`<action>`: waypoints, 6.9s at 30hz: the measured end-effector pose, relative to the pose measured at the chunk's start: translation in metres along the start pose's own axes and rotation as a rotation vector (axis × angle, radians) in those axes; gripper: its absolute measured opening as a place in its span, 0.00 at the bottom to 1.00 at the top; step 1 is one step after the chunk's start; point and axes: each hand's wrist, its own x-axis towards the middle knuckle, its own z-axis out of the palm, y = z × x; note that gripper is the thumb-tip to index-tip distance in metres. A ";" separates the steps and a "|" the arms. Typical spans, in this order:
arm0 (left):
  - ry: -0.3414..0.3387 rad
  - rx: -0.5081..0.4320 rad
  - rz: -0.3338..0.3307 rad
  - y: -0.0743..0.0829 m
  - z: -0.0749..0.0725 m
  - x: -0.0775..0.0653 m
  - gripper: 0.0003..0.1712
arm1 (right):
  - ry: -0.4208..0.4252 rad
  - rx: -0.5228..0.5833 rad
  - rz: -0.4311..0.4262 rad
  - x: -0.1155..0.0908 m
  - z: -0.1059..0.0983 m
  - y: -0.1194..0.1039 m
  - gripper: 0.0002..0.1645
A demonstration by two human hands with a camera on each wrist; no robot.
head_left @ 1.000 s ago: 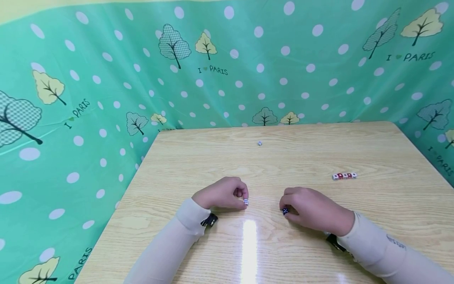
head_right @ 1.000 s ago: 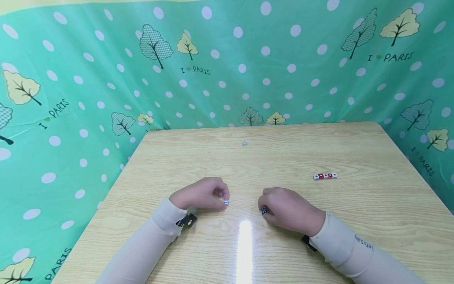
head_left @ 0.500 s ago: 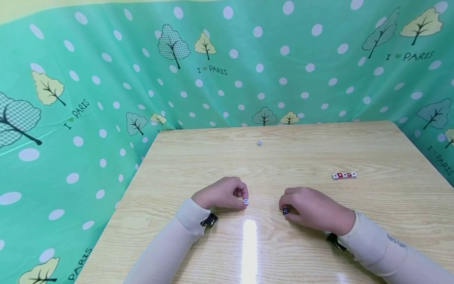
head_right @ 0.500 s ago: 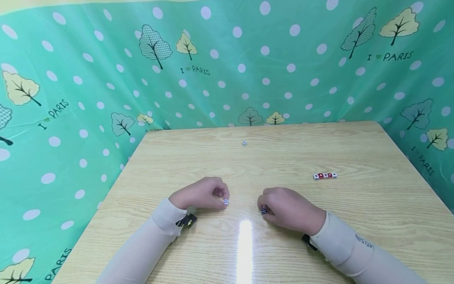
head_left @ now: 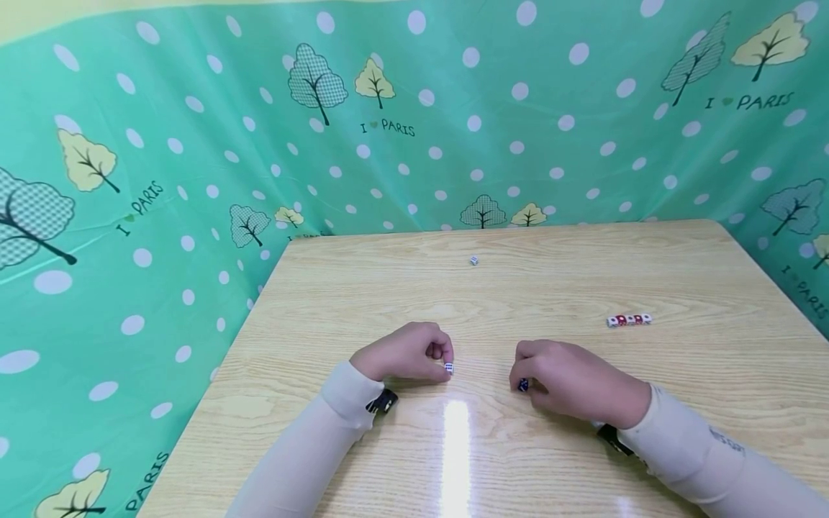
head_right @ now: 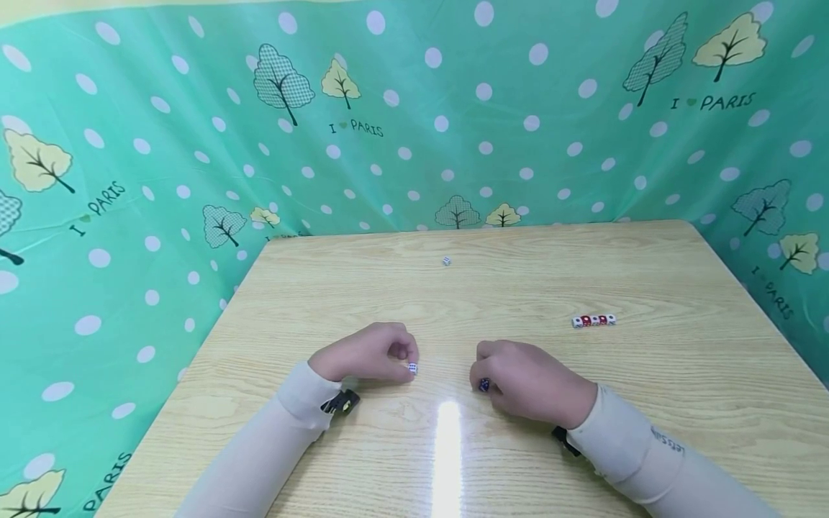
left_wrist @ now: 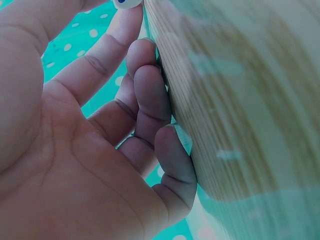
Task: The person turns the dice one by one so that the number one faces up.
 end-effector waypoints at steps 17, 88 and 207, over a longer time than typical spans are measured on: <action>-0.003 -0.008 0.002 0.000 0.000 -0.001 0.08 | -0.053 0.182 0.081 0.000 -0.009 0.011 0.11; 0.004 0.021 -0.020 0.002 0.002 -0.001 0.09 | -0.011 0.020 0.075 0.000 0.000 0.004 0.07; 0.006 0.010 -0.027 -0.003 0.003 -0.001 0.08 | 0.042 -0.066 0.223 -0.001 0.006 0.000 0.19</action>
